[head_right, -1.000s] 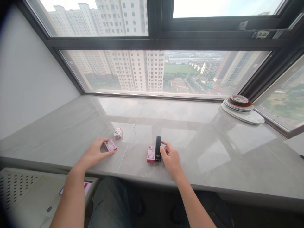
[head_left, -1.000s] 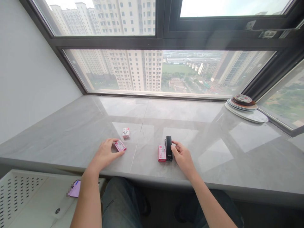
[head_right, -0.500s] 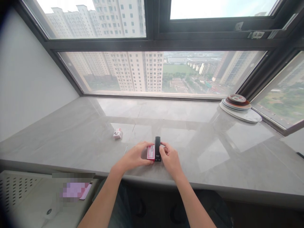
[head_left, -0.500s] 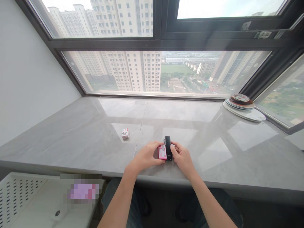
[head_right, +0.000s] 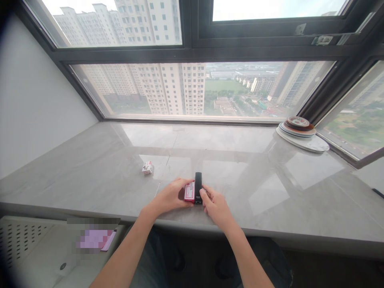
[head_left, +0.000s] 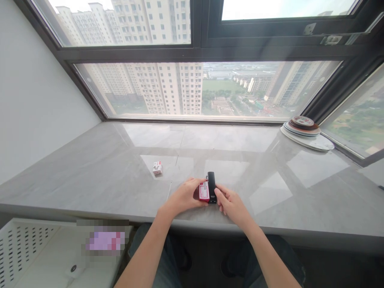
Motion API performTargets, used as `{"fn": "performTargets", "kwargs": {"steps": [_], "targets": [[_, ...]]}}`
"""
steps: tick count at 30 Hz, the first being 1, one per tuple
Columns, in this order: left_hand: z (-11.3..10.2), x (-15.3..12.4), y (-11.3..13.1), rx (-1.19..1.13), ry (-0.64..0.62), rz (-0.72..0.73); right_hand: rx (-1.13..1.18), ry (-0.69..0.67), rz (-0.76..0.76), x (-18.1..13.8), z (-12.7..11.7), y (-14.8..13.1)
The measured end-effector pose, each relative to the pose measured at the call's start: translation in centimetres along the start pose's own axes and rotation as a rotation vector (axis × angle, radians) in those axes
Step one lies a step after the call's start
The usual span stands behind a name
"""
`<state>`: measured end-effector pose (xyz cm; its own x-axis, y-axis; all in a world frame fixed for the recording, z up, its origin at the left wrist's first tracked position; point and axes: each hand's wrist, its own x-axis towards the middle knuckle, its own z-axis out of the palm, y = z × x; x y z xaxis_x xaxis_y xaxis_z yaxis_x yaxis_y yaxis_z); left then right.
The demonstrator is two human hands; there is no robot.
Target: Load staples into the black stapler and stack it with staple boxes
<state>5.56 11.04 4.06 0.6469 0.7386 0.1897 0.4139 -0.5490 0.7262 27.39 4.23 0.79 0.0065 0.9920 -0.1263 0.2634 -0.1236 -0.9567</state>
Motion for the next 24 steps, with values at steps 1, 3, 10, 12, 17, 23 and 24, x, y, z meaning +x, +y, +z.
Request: {"fn": "performTargets", "kwargs": {"steps": [1,3,10,12,17,23,24], "targets": [[0.0,0.0,-0.1,-0.004,-0.002,0.0,-0.023,0.01,-0.017,-0.3,0.0,-0.1],[0.1,0.0,0.0,-0.009,-0.004,-0.003,-0.093,0.033,-0.063,-0.7,0.1,-0.5],[-0.9,-1.1,0.4,0.007,-0.005,0.0,-0.247,0.042,-0.074,-0.9,0.6,-2.3],[-3.0,-1.7,-0.7,0.04,0.074,-0.048,-0.273,0.047,-0.057,-0.9,0.6,-2.4],[-10.3,-2.3,-6.8,0.339,0.664,-0.692,-0.274,0.033,-0.051,-0.9,0.7,-2.1],[-10.8,0.5,-10.2,0.301,0.449,-0.675,-0.244,0.045,-0.09,-0.6,1.0,-2.2],[-9.6,1.4,-9.9,0.289,0.413,-0.638,-0.247,0.054,-0.094,-0.5,1.0,-2.2]]}}
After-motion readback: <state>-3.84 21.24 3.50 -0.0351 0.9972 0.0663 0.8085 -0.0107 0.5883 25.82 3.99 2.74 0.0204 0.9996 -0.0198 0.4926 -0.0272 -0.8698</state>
